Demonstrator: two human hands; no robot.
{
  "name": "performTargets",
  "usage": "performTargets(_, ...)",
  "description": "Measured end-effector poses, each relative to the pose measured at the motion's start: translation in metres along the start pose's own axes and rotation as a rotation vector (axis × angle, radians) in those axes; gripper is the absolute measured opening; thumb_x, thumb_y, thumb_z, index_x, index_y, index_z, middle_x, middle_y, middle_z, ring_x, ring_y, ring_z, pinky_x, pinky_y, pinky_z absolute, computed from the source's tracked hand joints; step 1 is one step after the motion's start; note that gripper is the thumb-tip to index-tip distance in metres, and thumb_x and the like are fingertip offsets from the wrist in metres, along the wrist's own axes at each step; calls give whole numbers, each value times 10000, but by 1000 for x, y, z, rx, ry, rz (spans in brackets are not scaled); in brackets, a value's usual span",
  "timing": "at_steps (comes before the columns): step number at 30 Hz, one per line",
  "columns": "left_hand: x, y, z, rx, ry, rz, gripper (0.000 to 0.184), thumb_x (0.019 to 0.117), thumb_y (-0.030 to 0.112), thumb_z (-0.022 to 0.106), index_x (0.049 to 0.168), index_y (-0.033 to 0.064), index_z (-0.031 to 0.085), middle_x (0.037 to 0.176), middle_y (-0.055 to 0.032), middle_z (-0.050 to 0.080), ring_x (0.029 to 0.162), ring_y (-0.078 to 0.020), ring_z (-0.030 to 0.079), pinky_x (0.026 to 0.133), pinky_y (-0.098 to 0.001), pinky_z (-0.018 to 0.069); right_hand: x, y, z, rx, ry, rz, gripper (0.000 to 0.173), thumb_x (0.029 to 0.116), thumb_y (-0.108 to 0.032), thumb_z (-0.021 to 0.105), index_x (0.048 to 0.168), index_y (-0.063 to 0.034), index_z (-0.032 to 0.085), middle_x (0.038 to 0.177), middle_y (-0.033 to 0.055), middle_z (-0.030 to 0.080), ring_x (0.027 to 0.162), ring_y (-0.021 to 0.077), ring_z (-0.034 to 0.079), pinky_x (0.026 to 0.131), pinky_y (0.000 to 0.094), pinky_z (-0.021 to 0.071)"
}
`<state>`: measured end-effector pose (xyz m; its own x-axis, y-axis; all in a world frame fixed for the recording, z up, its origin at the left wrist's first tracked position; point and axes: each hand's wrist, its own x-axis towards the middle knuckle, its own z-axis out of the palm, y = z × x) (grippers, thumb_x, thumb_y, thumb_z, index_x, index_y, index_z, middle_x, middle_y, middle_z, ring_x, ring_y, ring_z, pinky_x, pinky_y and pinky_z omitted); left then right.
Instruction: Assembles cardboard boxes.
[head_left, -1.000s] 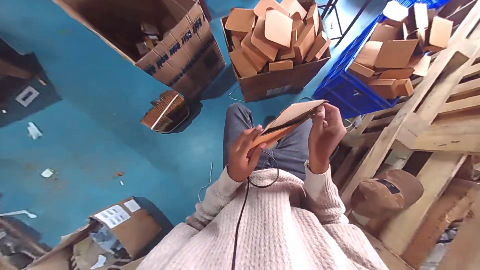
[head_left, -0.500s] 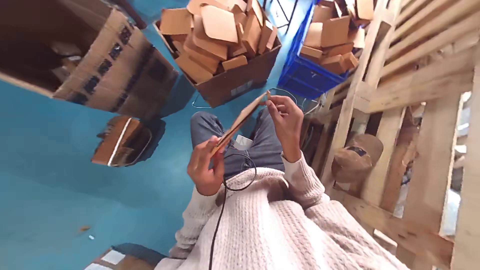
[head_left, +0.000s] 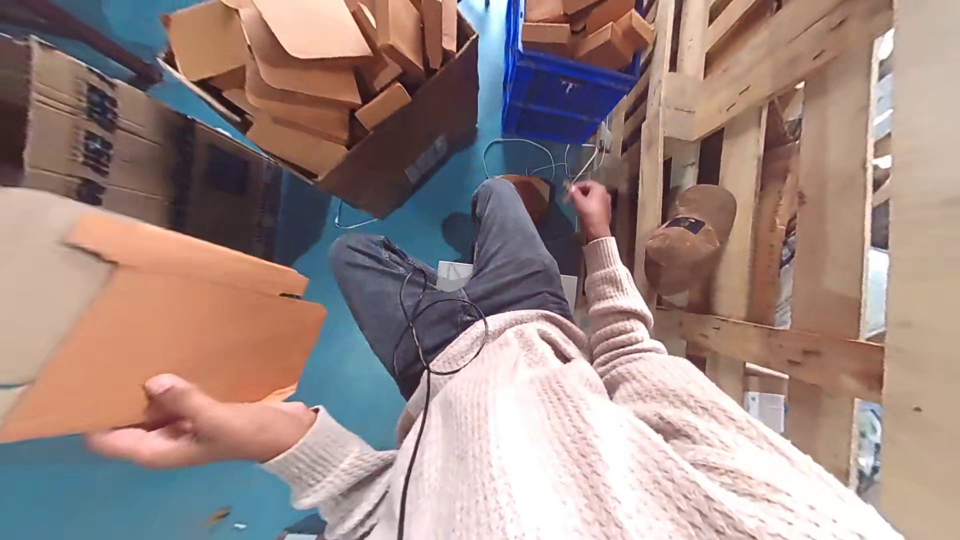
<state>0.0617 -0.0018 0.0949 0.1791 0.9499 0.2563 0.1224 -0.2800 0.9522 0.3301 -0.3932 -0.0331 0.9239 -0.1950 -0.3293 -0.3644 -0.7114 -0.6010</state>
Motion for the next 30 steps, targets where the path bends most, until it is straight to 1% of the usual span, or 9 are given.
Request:
performTargets(2,1,-7,-4,-81,6,-118,462,1050,33,477,1442,-161,331,1320,-210,549,1193,-181,599,1036,-311,499,-6,44,21,-204,-267,206,345,954,-283,655,1151,-7,716,1136,260,698,1080,446,661,895,679,496)
performTargets(6,-8,-21,-6,-124,-20,-242,540,1017,51,542,1473,-113,305,1353,-200,537,1210,-213,604,1027,-357,524,-31,109,65,-284,-480,454,392,953,-251,677,1181,68,658,1203,255,665,1118,376,645,973,568,488)
performTargets(10,-21,-17,8,-58,-81,-297,497,1015,66,520,1454,-100,358,1323,-179,565,1181,-190,617,1017,-340,527,-27,119,53,-64,-197,366,334,1018,-195,571,1223,52,666,1148,267,691,1060,389,676,949,556,516)
performTargets(13,-26,-11,22,-54,-171,-326,473,1012,77,513,1430,-95,371,1260,-159,590,1114,-168,645,970,-330,553,-7,88,11,-85,158,264,397,1064,-197,457,1358,36,588,1327,298,608,1249,438,590,1062,584,451)
performTargets(15,-30,-7,32,-68,-237,-319,525,1012,68,513,1473,-98,323,1336,-186,559,1182,-177,621,1010,-329,534,2,63,-20,-91,333,193,416,1069,-199,417,1404,-4,566,1410,260,563,1302,400,561,1081,541,449)
performTargets(18,-39,-10,42,-162,-417,-228,642,991,56,533,1512,-116,199,1441,-205,474,1286,-183,551,1083,-335,484,1,30,-50,76,391,-75,391,1069,-178,428,1361,22,592,1359,232,608,1208,316,627,1043,435,494)
performTargets(22,-60,-7,53,-260,-603,-214,656,984,88,609,1517,-17,241,1360,-64,574,1205,-123,610,1030,-350,538,-53,-44,-32,412,46,-502,415,1069,-262,513,1380,13,537,1353,139,616,1130,160,657,958,341,556)
performTargets(26,-70,-3,58,-203,-675,-190,583,1000,100,558,1504,-22,292,1340,-123,592,1170,-140,634,991,-367,559,-123,-101,36,626,-539,-795,834,1006,-468,602,1598,-49,191,1611,101,387,1400,204,496,1104,393,497)
performTargets(30,-72,8,56,-158,-688,-23,723,993,222,574,1554,-40,203,1474,-183,473,1293,-142,549,1045,-349,516,-156,-132,65,566,-536,-854,1035,913,-585,671,1623,-49,141,1622,141,352,1345,200,534,1017,392,544)
